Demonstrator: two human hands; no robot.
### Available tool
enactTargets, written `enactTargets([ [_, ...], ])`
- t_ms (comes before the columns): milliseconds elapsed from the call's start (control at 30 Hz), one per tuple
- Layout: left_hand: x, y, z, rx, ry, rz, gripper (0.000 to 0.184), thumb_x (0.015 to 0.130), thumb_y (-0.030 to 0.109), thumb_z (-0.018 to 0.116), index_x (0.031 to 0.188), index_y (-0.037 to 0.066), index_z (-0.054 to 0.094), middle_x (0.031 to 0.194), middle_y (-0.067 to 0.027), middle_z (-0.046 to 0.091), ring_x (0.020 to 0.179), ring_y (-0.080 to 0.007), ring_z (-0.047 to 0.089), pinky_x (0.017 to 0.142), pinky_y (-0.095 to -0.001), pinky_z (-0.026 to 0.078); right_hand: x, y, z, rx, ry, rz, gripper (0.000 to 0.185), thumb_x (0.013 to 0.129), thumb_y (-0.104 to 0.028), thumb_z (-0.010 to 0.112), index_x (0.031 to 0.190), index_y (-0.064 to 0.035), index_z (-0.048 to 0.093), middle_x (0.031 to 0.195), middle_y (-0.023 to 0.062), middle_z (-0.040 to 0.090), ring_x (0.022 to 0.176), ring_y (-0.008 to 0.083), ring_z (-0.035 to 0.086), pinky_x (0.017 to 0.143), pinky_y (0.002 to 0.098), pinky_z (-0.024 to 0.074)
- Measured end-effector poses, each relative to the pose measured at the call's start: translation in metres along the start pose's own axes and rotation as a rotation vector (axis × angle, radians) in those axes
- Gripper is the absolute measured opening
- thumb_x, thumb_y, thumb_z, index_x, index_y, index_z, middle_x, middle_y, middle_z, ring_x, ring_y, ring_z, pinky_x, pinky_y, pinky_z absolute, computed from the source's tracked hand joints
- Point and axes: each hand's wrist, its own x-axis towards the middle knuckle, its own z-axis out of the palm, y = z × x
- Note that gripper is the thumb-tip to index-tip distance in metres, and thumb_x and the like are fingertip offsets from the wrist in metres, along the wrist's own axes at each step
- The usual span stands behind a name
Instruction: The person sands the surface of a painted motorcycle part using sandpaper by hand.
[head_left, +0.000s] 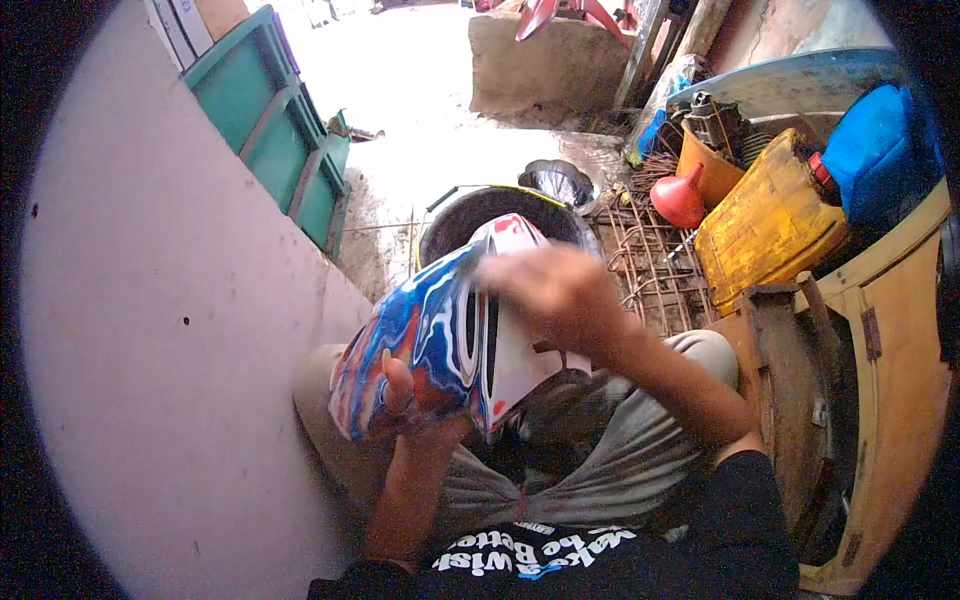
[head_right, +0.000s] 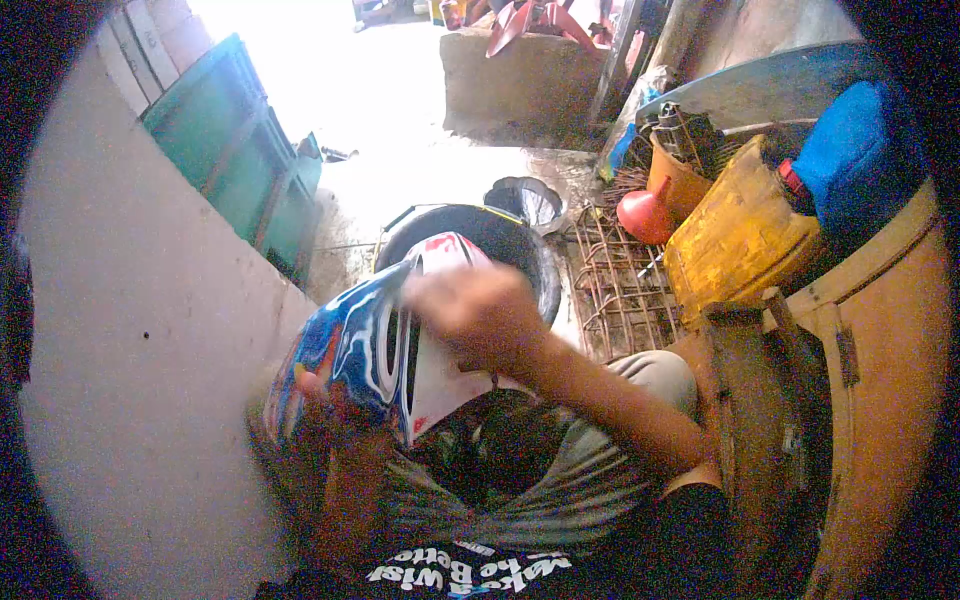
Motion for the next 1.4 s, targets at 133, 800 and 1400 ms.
enactTargets([
  [133,0.004,-0.005,-0.003,0.087,-0.010,0.069,0.107,0.082,0.075,0.071,0.152,-0.001,0.042,0.149,-0.0203,0.054,0.130,-0.0337,0.059,0.112,-0.0502,0.047,-0.007,-0.026,0.004,0.002,0.096,-0.216,0.026,0.089,-0.013,0.067,0.114,-0.0095,0.072,0.110,0.0077,0.075,0.086,0.0200,0.073,0.073,0.0361,0.0602],
  [800,-0.008,-0.011,-0.034,-0.105,0.207,-0.102,0.110,0.081,0.075,0.073,0.155,0.002,0.038,0.147,-0.0174,0.055,0.133,-0.0319,0.057,0.113,-0.0514,0.047,-0.012,-0.062,-0.007,0.257,0.018,-0.371,0.025,0.084,-0.015,0.070,0.108,-0.0102,0.073,0.090,0.0042,0.069,0.082,0.0198,0.069,0.072,0.0356,0.0572],
  [1400,0.004,0.002,0.012,-0.154,-0.118,0.016,0.106,0.083,0.075,0.071,0.151,-0.001,0.043,0.148,-0.0209,0.054,0.132,-0.0321,0.058,0.113,-0.0507,0.048,-0.011,-0.050,0.004,0.185,0.131,-0.348,0.032,0.094,-0.018,0.064,0.120,-0.0037,0.073,0.122,0.0122,0.075,0.105,0.0228,0.075,0.090,0.0367,0.0615],
])
